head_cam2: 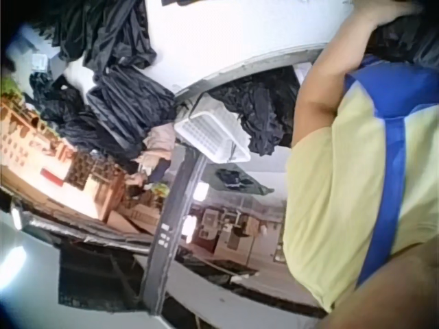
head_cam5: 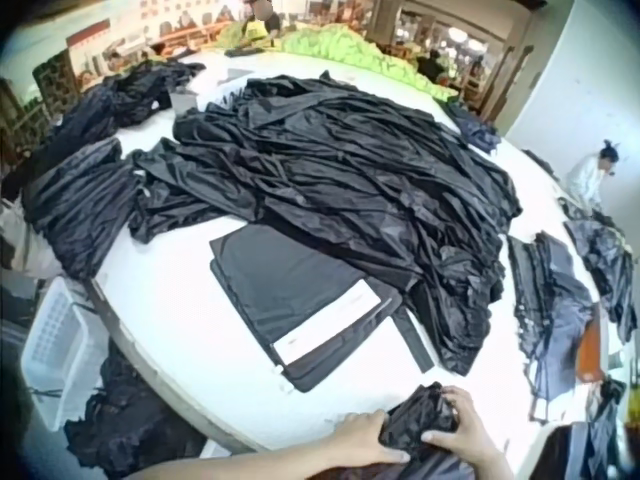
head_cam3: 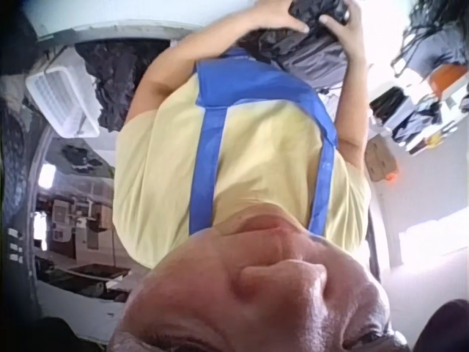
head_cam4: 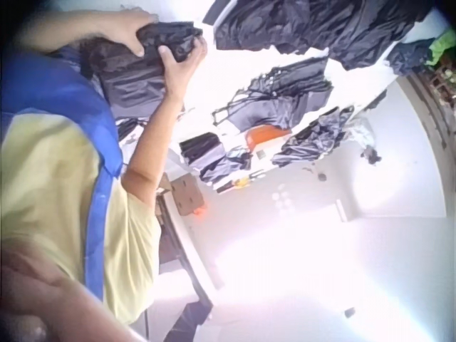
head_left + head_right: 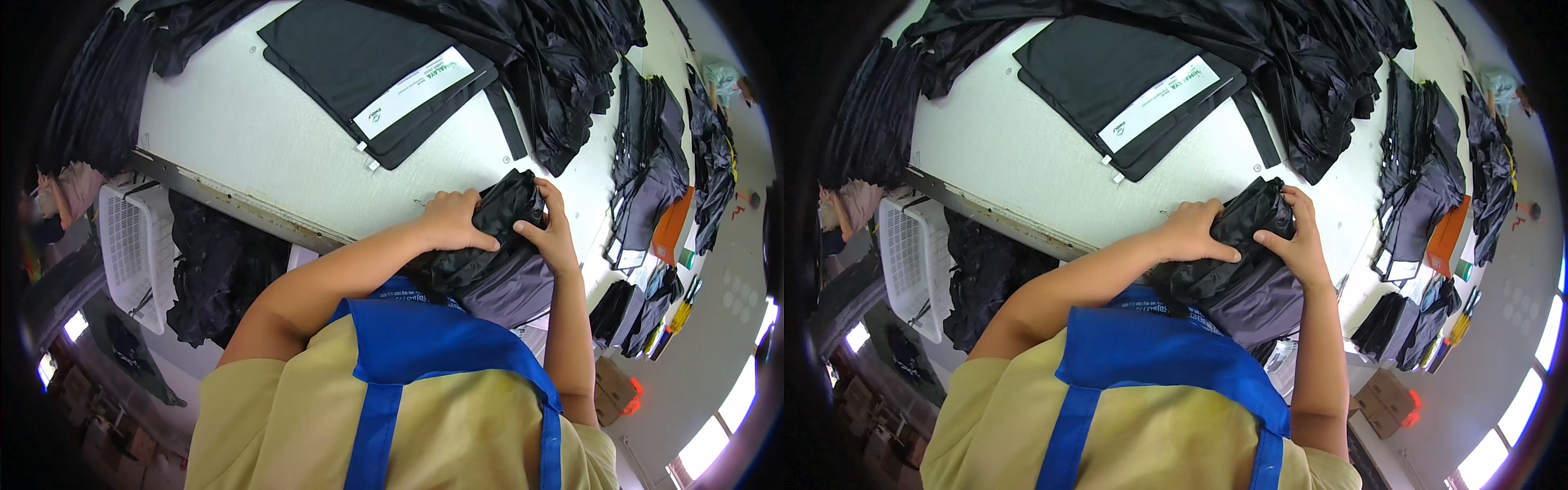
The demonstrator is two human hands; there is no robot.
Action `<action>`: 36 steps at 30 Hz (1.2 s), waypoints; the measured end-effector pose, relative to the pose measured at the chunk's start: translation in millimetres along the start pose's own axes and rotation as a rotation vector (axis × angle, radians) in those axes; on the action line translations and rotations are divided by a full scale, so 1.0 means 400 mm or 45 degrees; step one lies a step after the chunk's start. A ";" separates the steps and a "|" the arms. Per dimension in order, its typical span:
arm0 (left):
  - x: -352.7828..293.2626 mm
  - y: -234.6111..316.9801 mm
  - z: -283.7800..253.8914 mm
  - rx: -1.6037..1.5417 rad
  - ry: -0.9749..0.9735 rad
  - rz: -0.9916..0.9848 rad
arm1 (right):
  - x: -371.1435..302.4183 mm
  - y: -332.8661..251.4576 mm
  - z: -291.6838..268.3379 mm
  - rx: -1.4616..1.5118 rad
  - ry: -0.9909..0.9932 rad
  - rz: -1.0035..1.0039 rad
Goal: The person folds black garments on a white table. They pick up each item, smooth it out, fold it into a compact rectangle, and place it into a white basket. The process is repeated for multiple items.
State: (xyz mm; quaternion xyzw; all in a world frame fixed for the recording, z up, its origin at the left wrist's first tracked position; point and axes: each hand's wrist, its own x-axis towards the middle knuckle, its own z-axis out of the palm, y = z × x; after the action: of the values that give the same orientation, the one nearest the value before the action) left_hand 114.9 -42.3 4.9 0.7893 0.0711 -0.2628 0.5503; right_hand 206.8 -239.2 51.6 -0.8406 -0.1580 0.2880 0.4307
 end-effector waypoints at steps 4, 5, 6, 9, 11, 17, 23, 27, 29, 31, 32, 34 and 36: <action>-0.082 0.047 0.045 -0.129 0.145 0.326 | -0.013 -0.013 -0.040 -0.062 -0.054 -0.116; -0.124 0.056 0.060 -0.152 0.241 0.564 | -0.025 -0.038 -0.046 0.034 -0.070 -0.052; -0.142 0.061 0.062 -0.178 0.172 0.606 | -0.038 -0.055 -0.052 0.036 -0.071 -0.018; -0.135 0.054 0.048 -0.556 0.049 0.468 | -0.064 -0.072 -0.060 0.115 -0.050 0.052; -0.103 0.035 0.054 -0.600 0.140 0.224 | -0.078 -0.080 -0.059 0.172 -0.064 0.059; 0.036 0.035 0.052 -0.089 -0.114 0.167 | -0.102 -0.081 -0.058 0.198 -0.034 0.045; 0.013 0.051 0.070 0.065 0.171 0.308 | -0.110 -0.079 -0.084 0.179 -0.065 -0.008; 0.022 0.056 0.055 0.072 0.003 0.274 | -0.119 -0.086 -0.086 0.197 -0.072 0.044; 0.030 0.055 0.055 -0.026 -0.128 0.218 | -0.126 -0.086 -0.091 0.200 -0.096 0.059; 0.022 0.039 0.087 -0.254 -0.160 0.271 | -0.133 -0.086 -0.102 0.213 -0.129 0.055; 0.013 0.044 0.092 -0.368 -0.177 0.292 | -0.135 -0.081 -0.105 0.224 -0.148 0.056; 0.009 0.059 0.082 -0.269 -0.313 0.220 | -0.137 -0.069 -0.113 0.271 -0.147 0.093; 0.014 0.056 0.074 -0.269 -0.396 0.219 | -0.142 -0.062 -0.107 0.307 -0.129 0.109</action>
State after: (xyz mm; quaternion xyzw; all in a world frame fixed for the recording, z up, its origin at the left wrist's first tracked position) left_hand 118.7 -78.9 13.4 0.6802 -0.0552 -0.3247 0.6548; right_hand 188.4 -281.3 111.6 -0.7730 -0.1077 0.3651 0.5075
